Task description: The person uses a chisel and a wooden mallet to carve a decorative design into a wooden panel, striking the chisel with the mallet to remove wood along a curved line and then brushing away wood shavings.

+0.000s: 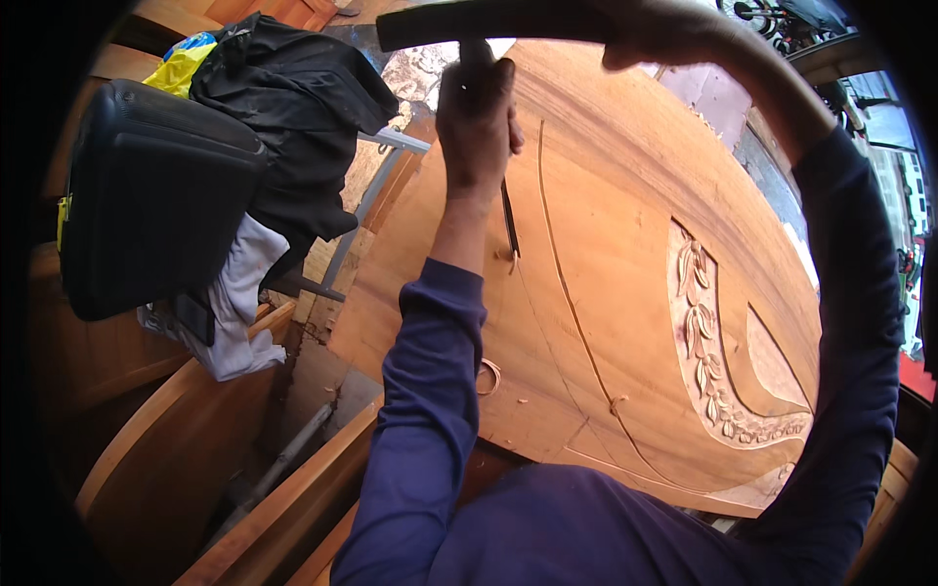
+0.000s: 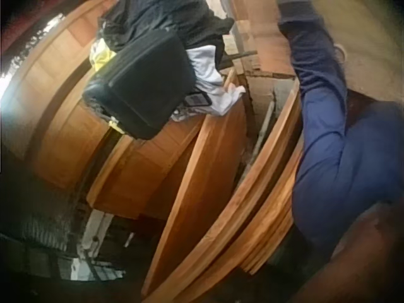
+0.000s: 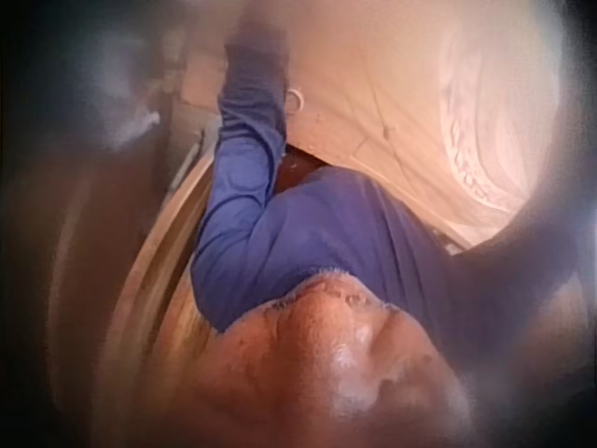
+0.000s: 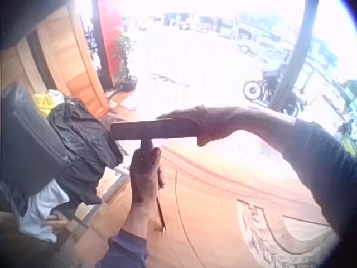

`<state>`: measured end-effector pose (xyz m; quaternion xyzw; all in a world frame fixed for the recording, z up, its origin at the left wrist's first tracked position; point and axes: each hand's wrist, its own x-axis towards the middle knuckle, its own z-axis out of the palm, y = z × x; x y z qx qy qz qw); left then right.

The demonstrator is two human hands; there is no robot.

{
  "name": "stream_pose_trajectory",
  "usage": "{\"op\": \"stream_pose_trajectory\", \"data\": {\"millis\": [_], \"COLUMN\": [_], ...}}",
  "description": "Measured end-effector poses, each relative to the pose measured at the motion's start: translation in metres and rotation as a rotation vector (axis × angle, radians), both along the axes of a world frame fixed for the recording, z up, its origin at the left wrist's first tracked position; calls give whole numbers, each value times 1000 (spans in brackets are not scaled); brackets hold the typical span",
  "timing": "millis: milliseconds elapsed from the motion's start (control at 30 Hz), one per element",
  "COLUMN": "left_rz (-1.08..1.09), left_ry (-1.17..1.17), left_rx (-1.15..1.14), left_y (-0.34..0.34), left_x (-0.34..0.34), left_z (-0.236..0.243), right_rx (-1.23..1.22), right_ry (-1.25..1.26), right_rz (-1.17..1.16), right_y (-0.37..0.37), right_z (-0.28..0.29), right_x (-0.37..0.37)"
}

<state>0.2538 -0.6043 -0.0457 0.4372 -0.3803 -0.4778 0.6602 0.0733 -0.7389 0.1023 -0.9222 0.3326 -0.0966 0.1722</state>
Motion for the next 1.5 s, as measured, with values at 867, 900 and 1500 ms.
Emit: {"op": "stream_pose_trajectory", "data": {"millis": [867,900,1500], "left_rz": [6,-51,-80], "left_ry": [112,93,212], "left_rx": [-51,-25,95], "left_y": [21,16,5], "left_x": [11,7,21], "left_z": [-7,6,10], "right_rx": [473,289,-174], "right_ry": [364,258,181], "right_rz": [-22,78,105], "right_y": [37,31,16], "right_z": [41,23,-8], "right_x": [21,2,8]}}
